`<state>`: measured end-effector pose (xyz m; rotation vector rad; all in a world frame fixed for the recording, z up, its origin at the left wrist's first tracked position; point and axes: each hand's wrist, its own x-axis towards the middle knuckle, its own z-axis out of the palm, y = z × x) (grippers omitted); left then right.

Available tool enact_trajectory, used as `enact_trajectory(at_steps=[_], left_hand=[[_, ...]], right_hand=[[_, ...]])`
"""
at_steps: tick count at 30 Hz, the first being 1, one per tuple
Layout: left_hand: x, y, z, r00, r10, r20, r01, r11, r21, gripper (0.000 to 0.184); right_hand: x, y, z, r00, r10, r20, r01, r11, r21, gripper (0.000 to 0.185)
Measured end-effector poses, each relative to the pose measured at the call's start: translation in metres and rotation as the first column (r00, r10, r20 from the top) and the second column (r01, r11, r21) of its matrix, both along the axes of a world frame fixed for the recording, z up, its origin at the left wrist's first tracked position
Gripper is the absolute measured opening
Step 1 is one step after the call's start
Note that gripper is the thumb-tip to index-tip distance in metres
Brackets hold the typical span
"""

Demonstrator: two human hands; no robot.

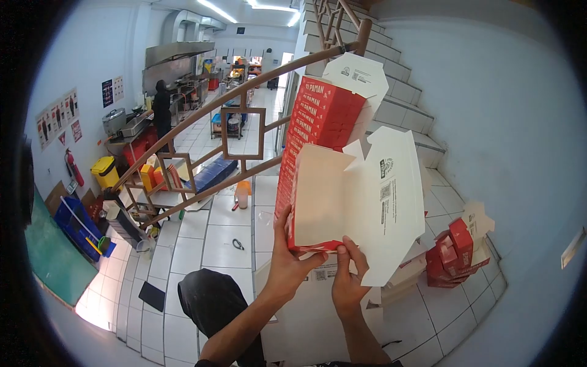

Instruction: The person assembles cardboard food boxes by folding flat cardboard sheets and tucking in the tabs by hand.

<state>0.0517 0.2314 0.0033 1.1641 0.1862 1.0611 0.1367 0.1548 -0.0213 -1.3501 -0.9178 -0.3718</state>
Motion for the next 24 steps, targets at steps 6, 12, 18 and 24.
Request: enact_trajectory(at_steps=[6, 12, 18, 24], left_hand=[[0.003, 0.004, -0.005, 0.999, 0.029, 0.034, -0.030, 0.999, 0.020, 0.099], [0.003, -0.002, -0.002, 0.990, -0.043, 0.137, 0.034, 0.997, 0.067, 0.091], [-0.005, 0.012, -0.004, 0.987, -0.039, 0.153, 0.078, 0.962, -0.262, 0.065], [-0.009, 0.028, -0.006, 0.966, 0.055, 0.251, 0.094, 0.832, -0.547, 0.059]], right_hand=[[0.004, -0.009, 0.004, 0.989, 0.079, 0.122, -0.069, 0.994, -0.086, 0.021], [0.004, -0.013, 0.010, 0.993, -0.004, 0.114, 0.019, 0.990, -0.137, 0.022], [0.031, -0.026, -0.006, 0.958, -0.101, 0.267, 0.131, 0.987, -0.097, 0.018], [0.013, -0.025, -0.011, 0.908, 0.043, 0.416, -0.015, 0.998, -0.069, 0.015]])
